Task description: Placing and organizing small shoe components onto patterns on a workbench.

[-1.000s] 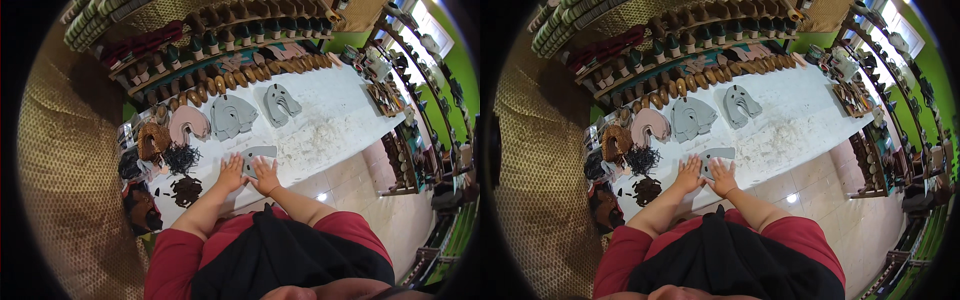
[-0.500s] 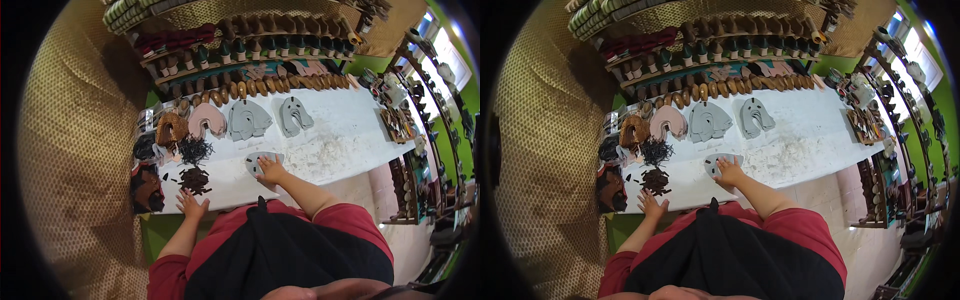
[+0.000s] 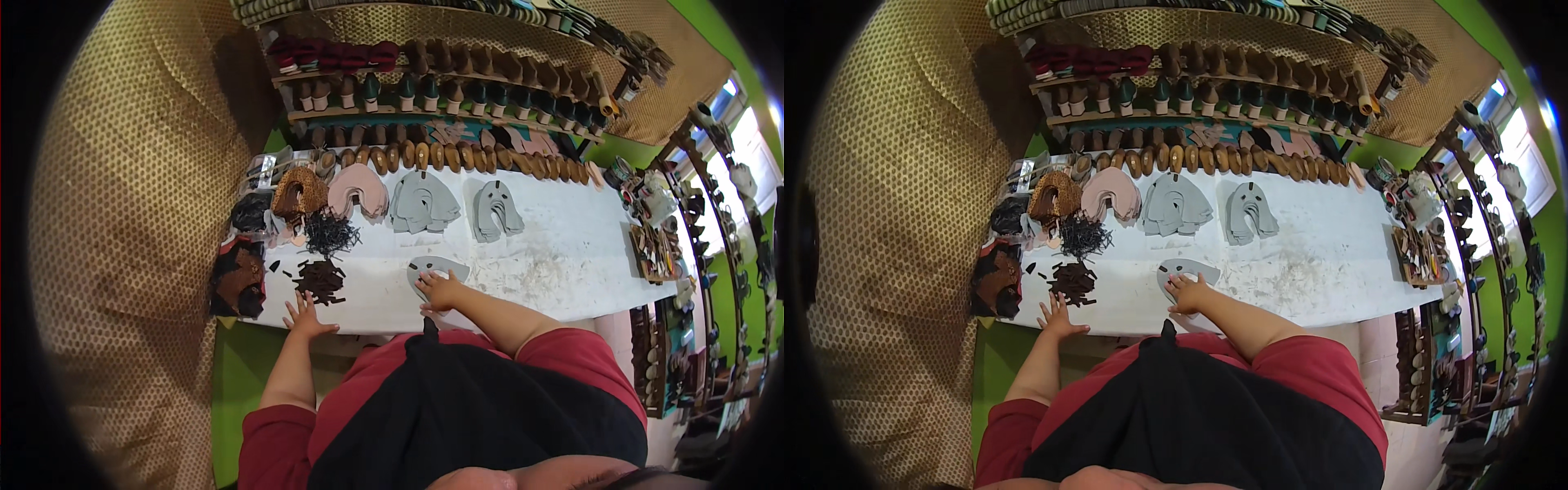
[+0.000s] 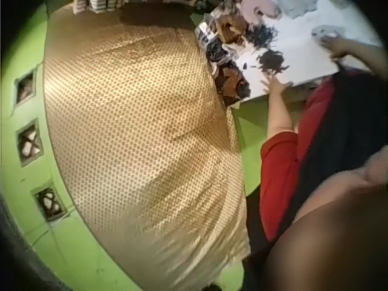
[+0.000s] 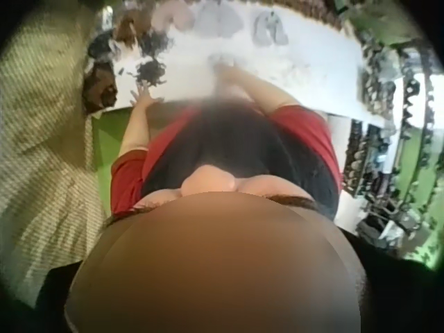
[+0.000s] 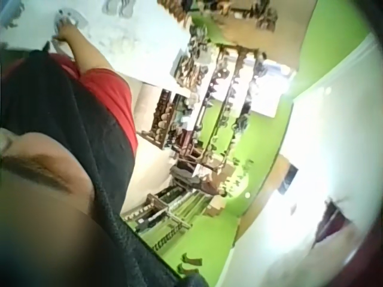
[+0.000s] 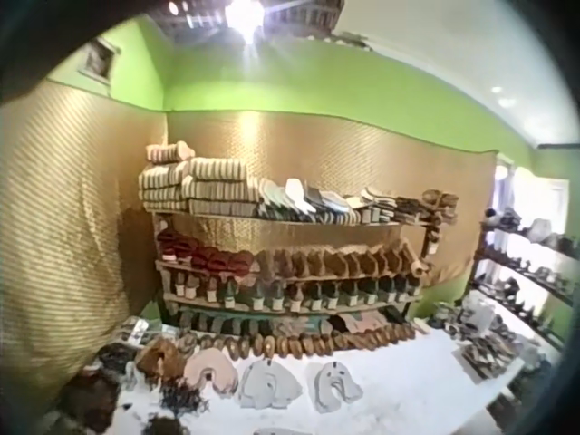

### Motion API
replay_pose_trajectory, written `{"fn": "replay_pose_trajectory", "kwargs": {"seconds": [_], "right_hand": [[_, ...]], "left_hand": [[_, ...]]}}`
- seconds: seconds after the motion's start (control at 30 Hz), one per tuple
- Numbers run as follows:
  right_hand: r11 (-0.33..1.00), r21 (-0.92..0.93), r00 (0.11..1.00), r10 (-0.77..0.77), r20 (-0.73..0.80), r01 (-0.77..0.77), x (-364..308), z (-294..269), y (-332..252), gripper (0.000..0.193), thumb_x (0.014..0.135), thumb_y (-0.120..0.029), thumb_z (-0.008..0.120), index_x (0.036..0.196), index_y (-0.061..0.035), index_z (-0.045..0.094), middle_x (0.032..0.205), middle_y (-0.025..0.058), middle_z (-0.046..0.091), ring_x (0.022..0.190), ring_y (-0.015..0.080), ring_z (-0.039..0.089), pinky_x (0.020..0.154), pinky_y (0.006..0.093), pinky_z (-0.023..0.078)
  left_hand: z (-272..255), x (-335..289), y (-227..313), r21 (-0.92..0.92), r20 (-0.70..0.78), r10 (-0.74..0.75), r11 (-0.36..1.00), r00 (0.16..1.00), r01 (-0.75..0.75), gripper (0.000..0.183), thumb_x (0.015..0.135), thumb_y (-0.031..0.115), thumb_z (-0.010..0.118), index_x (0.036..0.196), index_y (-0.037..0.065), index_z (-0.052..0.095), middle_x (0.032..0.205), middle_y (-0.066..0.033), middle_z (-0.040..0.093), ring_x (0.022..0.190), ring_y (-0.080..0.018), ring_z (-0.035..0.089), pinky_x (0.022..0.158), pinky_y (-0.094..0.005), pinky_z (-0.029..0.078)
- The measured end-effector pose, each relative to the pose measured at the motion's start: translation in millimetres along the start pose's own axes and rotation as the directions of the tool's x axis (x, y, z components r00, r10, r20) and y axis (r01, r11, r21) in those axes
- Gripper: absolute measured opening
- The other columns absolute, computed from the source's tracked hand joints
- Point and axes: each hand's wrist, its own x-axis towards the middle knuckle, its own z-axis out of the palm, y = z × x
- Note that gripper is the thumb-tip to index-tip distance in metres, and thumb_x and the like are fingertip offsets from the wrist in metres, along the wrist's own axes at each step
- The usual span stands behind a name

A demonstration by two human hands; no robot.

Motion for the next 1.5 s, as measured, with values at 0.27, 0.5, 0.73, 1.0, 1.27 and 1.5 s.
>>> {"fn": "replay_pose_trajectory", "kwargs": {"seconds": [0.27, 0.5, 0.73, 1.0, 1.27, 1.5], "right_hand": [[0.998, -0.018, 0.992, 0.058, 0.113, -0.056, 12, -27, 11, 0.08, 0.09, -0.067, 0.049, 0.157, -0.0326, 0.025, 0.167, 0.0002, 0.01, 0.153, 0.0347, 0.01, 0.111, 0.0765, 0.01], [0.998, -0.026, 0.981, 0.069, 0.182, -0.065, 7, -40, 8, 0.077, 0.088, -0.068, 0.053, 0.155, -0.0465, 0.022, 0.168, 0.0014, 0.004, 0.152, 0.0422, 0.005, 0.11, 0.0771, 0.011], [1.0, 0.003, 0.961, 0.028, 0.273, -0.03, 24, -43, 28, 0.084, 0.086, -0.064, 0.061, 0.156, -0.0453, 0.018, 0.168, 0.0029, 0.004, 0.152, 0.0435, 0.005, 0.11, 0.0775, 0.011], [0.995, 0.026, 0.994, 0.1, 0.034, -0.101, 1, -26, 8, 0.096, 0.085, -0.064, 0.06, 0.16, -0.0263, 0.012, 0.168, 0.0081, 0.003, 0.153, 0.0365, 0.004, 0.114, 0.0718, 0.006], [1.0, 0.002, 0.994, 0.025, -0.107, -0.025, 16, 3, -1, 0.106, 0.089, -0.074, 0.045, 0.157, -0.0001, 0.011, 0.166, 0.0182, 0.006, 0.154, 0.0334, 0.008, 0.122, 0.0516, 0.009], [0.999, -0.042, 0.993, -0.039, -0.108, 0.034, 12, 0, -10, 0.104, 0.09, -0.074, 0.042, 0.157, 0.0007, 0.013, 0.165, 0.0187, 0.008, 0.153, 0.0334, 0.008, 0.122, 0.053, 0.009]], "left_hand": [[-4, 4, -5, -0.032, 0.028, 0.018, 0.999, 0.999, -0.017, 0.153, 0.051, 0.067, 0.086, 0.157, 0.028, -0.017, 0.166, -0.005, -0.02, 0.15, -0.0442, -0.016, 0.112, -0.0723, 0.007], [-3, 0, -4, -0.05, 0.053, -0.006, 0.999, 0.999, 0.009, 0.151, 0.053, 0.065, 0.087, 0.158, 0.027, -0.014, 0.166, -0.0045, -0.019, 0.15, -0.0436, -0.016, 0.113, -0.0715, 0.006], [-10, -2, 1, -0.049, 0.05, 0.007, 0.999, 0.999, -0.005, 0.149, 0.054, 0.065, 0.087, 0.158, 0.027, -0.013, 0.166, -0.0057, -0.017, 0.15, -0.0424, -0.015, 0.114, -0.0707, 0.006], [-10, -1, 0, -0.05, 0.06, -0.013, 0.999, 0.998, 0.016, 0.148, 0.055, 0.065, 0.086, 0.158, 0.027, -0.013, 0.166, -0.0055, -0.018, 0.151, -0.042, -0.015, 0.114, -0.0699, 0.005], [-4, -3, 0, -0.066, 0.031, -0.012, 0.998, 0.999, 0.014, 0.148, 0.055, 0.065, 0.086, 0.159, 0.027, -0.013, 0.166, -0.0049, -0.018, 0.15, -0.0423, -0.016, 0.114, -0.0698, 0.005], [-10, -4, 3, -0.039, 0.039, -0.018, 0.999, 0.999, 0.02, 0.147, 0.056, 0.064, 0.086, 0.159, 0.027, -0.013, 0.166, -0.0046, -0.018, 0.15, -0.0422, -0.017, 0.114, -0.0693, 0.005]]}}
